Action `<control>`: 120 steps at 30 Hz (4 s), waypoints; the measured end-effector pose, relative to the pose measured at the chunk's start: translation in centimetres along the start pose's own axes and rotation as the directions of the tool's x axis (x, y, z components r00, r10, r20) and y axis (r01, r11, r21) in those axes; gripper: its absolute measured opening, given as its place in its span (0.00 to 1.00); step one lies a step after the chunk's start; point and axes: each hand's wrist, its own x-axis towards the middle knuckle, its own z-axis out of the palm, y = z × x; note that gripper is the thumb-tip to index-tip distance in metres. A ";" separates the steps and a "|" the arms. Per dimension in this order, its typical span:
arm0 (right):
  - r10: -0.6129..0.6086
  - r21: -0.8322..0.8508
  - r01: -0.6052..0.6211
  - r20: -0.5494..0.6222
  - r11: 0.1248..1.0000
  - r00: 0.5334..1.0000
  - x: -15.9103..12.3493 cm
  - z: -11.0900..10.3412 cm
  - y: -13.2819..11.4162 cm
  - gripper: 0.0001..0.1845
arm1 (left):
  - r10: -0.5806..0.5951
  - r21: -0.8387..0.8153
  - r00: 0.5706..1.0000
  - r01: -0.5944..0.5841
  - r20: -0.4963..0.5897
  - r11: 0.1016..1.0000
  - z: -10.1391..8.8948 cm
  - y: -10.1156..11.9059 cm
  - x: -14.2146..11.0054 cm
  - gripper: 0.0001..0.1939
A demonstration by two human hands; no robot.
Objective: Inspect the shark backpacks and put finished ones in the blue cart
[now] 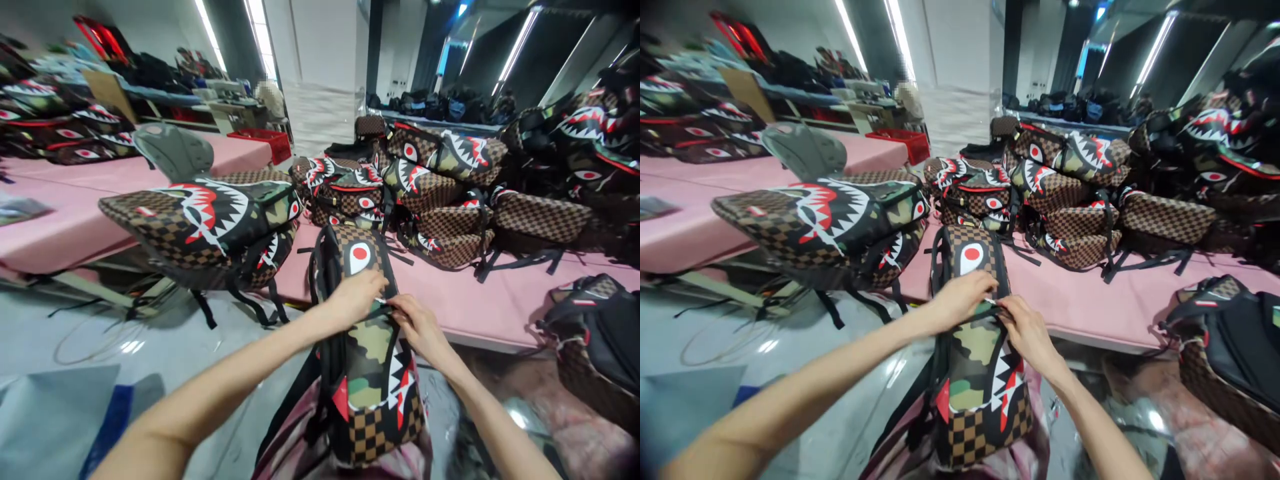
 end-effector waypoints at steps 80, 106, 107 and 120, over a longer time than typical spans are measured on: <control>-0.047 -0.706 0.208 0.240 0.677 0.970 -1.4 -0.7 -5.1 0.14 | -0.507 -0.942 0.817 0.335 0.273 0.033 7.3 -0.4 -9.4 0.07; 0.003 -0.800 0.531 0.554 0.280 0.833 1.2 3.2 -10.4 0.09 | -0.367 -0.914 0.864 0.219 0.345 -0.342 7.8 0.8 -9.7 0.08; 0.036 -0.797 0.552 0.577 0.246 0.816 1.3 3.5 -10.9 0.08 | -0.364 -0.910 0.864 0.219 0.349 -0.352 7.9 0.8 -9.7 0.09; 0.109 -0.769 0.570 0.618 0.288 0.779 1.5 3.8 -12.1 0.06 | -0.391 -0.926 0.858 0.217 0.332 -0.310 8.2 0.6 -9.9 0.08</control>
